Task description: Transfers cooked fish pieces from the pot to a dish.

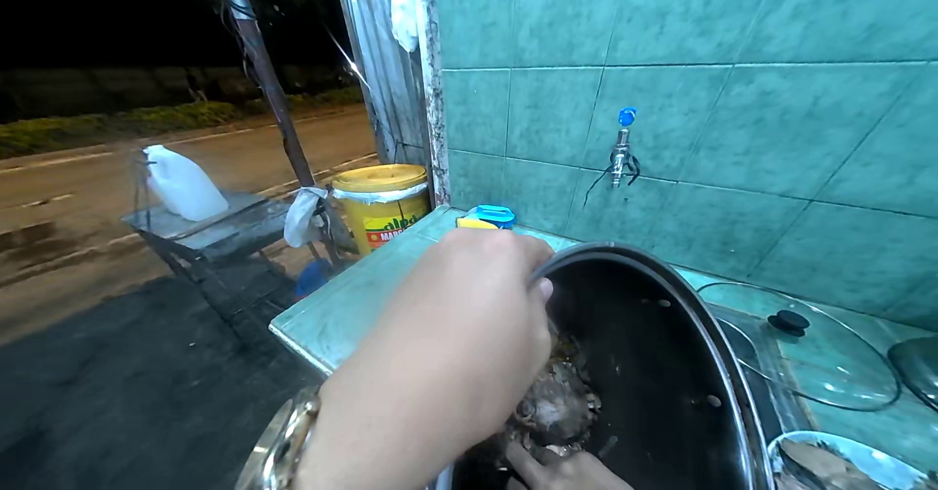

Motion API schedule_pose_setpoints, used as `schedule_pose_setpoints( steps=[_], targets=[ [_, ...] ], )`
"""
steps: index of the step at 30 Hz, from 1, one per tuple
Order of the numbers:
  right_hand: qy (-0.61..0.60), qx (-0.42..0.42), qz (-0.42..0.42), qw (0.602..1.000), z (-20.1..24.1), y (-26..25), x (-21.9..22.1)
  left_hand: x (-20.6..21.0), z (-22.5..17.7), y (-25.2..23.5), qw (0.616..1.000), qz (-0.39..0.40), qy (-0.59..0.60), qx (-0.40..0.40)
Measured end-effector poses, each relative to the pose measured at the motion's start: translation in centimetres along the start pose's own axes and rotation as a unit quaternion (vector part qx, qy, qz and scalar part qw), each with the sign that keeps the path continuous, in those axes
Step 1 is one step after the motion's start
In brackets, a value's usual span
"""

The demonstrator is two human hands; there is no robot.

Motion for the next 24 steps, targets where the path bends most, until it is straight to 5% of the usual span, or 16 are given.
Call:
schedule_pose_setpoints(
  steps=[12, 18, 24],
  targets=[
    [-0.023, 0.015, 0.013, 1.000, 0.3, -1.0, -0.7, 0.0, 0.2, -0.1, 1.000, 0.006, 0.005, -0.002],
    [-0.034, 0.074, 0.104, 0.991, 0.2, -1.2, -0.9, 0.0, 0.2, 0.0, 1.000, 0.003, 0.009, 0.004],
    [-0.049, 0.102, 0.110, 0.987, 0.3, -1.6, -0.6, 0.2, 0.7, 0.2, 0.999, -0.026, 0.018, 0.044]
  ],
)
Point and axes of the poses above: each hand's wrist, its own y-axis away from the middle knuckle, its own x-axis out of the palm, z = x × y, the point moved 1 cm from there along -y, towards the middle knuckle, and after that the axes turned 9 degrees about x, right-handed, at the moved point
